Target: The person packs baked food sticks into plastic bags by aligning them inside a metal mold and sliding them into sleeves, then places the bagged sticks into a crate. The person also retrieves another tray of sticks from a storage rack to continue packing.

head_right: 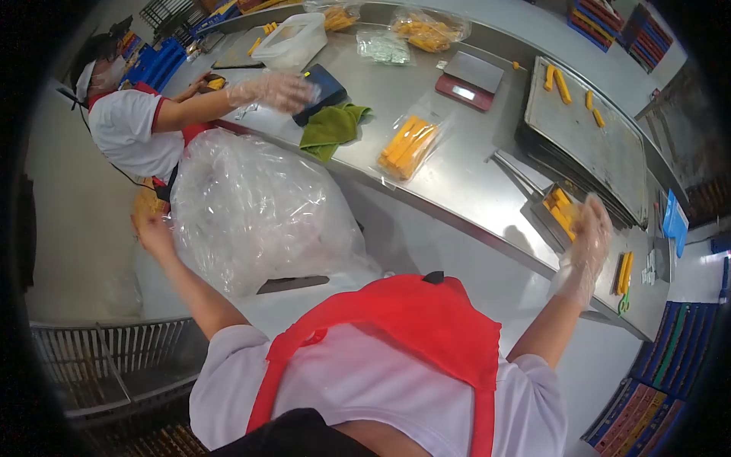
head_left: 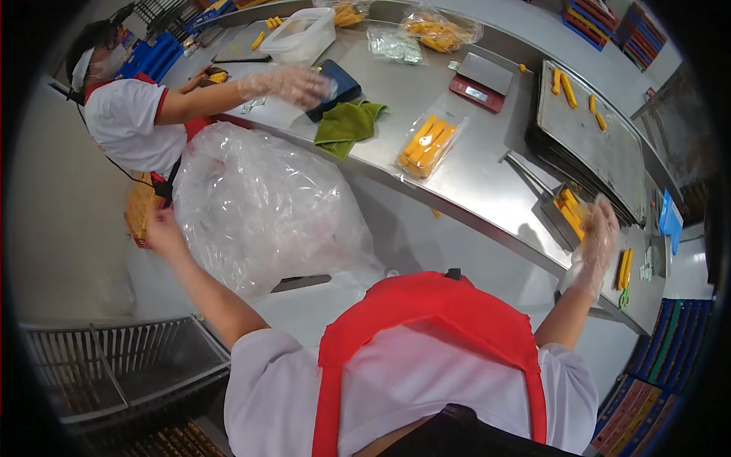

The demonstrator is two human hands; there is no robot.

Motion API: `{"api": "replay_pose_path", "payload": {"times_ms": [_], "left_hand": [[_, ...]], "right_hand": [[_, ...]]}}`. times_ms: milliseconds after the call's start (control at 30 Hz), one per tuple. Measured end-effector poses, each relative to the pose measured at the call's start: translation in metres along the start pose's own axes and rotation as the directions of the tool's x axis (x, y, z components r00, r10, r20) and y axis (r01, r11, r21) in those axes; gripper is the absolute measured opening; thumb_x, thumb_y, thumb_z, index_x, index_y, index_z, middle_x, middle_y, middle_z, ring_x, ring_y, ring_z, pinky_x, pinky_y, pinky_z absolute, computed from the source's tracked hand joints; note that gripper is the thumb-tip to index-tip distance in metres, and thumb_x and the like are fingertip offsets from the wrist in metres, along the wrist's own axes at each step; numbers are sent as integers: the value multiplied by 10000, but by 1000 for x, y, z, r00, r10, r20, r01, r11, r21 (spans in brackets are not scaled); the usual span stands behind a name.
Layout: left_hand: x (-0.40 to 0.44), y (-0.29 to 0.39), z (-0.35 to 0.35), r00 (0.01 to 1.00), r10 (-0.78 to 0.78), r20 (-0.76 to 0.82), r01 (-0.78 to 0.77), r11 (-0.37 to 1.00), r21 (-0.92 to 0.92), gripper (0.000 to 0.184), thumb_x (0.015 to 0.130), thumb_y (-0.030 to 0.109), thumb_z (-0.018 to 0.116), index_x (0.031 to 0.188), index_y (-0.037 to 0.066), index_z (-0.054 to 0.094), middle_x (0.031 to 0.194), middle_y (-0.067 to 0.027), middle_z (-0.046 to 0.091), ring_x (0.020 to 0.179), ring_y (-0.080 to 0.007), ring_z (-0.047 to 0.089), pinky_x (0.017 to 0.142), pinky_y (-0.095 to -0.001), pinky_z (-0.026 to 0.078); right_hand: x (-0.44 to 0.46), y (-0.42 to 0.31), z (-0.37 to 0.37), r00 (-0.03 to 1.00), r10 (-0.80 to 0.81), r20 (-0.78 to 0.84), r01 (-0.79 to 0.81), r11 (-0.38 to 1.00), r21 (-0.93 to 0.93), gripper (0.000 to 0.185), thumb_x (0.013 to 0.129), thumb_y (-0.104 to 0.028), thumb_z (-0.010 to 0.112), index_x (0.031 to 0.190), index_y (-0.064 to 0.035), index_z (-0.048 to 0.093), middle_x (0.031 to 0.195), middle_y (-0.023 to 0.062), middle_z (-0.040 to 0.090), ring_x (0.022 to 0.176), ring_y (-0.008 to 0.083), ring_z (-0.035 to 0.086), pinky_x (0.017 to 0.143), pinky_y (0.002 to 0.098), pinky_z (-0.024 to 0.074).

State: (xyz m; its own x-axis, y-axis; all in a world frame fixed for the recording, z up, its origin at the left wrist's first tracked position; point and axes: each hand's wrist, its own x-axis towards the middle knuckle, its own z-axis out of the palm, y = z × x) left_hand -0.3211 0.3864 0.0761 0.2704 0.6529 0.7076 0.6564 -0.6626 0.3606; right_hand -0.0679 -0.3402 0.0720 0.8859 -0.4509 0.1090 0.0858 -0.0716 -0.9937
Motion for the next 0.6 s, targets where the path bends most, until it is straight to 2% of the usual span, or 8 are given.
{"api": "replay_pose_path", "payload": {"times_ms": [100,167,267,400,433,467,533,600], "left_hand": [[-3,143,-112,980,-123,-155,21,844,-535,326,794,85,603,1118,72,563,802,-42,589,682,-149,584,595,-284,498],[-26,201,-138,976,-98,-193,-44,783,-621,327,802,75,604,1123,53,549,821,-24,580,679,-125,570,590,-258,496],[-52,232,-114,975,55,-216,-202,630,-749,349,787,46,634,1118,11,533,838,-15,566,680,-91,548,618,-217,480],[-145,339,-63,983,85,164,137,258,-956,335,776,12,639,1094,4,534,853,-13,559,765,-56,509,672,-170,401],[-165,355,-46,971,130,202,192,85,-978,339,780,7,632,1101,-3,521,857,-17,555,773,-56,506,674,-165,395],[-181,370,-46,965,132,225,215,90,-973,339,780,7,632,1101,-3,521,857,-17,555,773,-56,506,674,-165,395],[-208,394,-50,904,146,402,416,-90,-905,345,786,-2,617,1110,-14,499,860,-18,547,771,-61,502,680,-167,397],[-225,408,-58,879,164,448,466,-93,-880,354,789,-15,604,1121,-9,483,862,-18,546,703,-42,479,593,-150,365]], "right_hand": [[-34,-42,43,994,-53,95,54,999,-9,430,793,-257,622,1127,0,537,888,55,603,672,80,466,620,225,393],[-46,-55,63,955,21,297,-25,1000,10,418,785,-246,632,1104,15,560,939,78,603,729,98,501,665,235,427],[-57,-30,87,695,-54,717,-46,992,120,430,785,-226,627,1124,23,540,921,65,601,694,86,483,653,224,409],[-84,-4,87,529,-59,847,-95,987,128,395,799,-177,611,1112,47,524,793,41,565,617,84,446,601,206,372],[-84,-1,76,554,11,832,-236,961,144,367,803,-160,608,1090,53,526,740,29,537,598,83,437,583,210,367],[-84,4,62,571,90,816,-374,914,160,339,806,-143,604,1068,59,529,687,18,510,580,82,427,566,213,362],[-69,12,29,629,111,769,-368,914,169,309,793,-158,615,1019,45,563,658,6,490,563,81,413,551,214,345],[-53,21,1,716,124,687,-418,864,280,215,771,-158,625,897,14,603,611,-5,451,532,82,374,510,225,314]]}}
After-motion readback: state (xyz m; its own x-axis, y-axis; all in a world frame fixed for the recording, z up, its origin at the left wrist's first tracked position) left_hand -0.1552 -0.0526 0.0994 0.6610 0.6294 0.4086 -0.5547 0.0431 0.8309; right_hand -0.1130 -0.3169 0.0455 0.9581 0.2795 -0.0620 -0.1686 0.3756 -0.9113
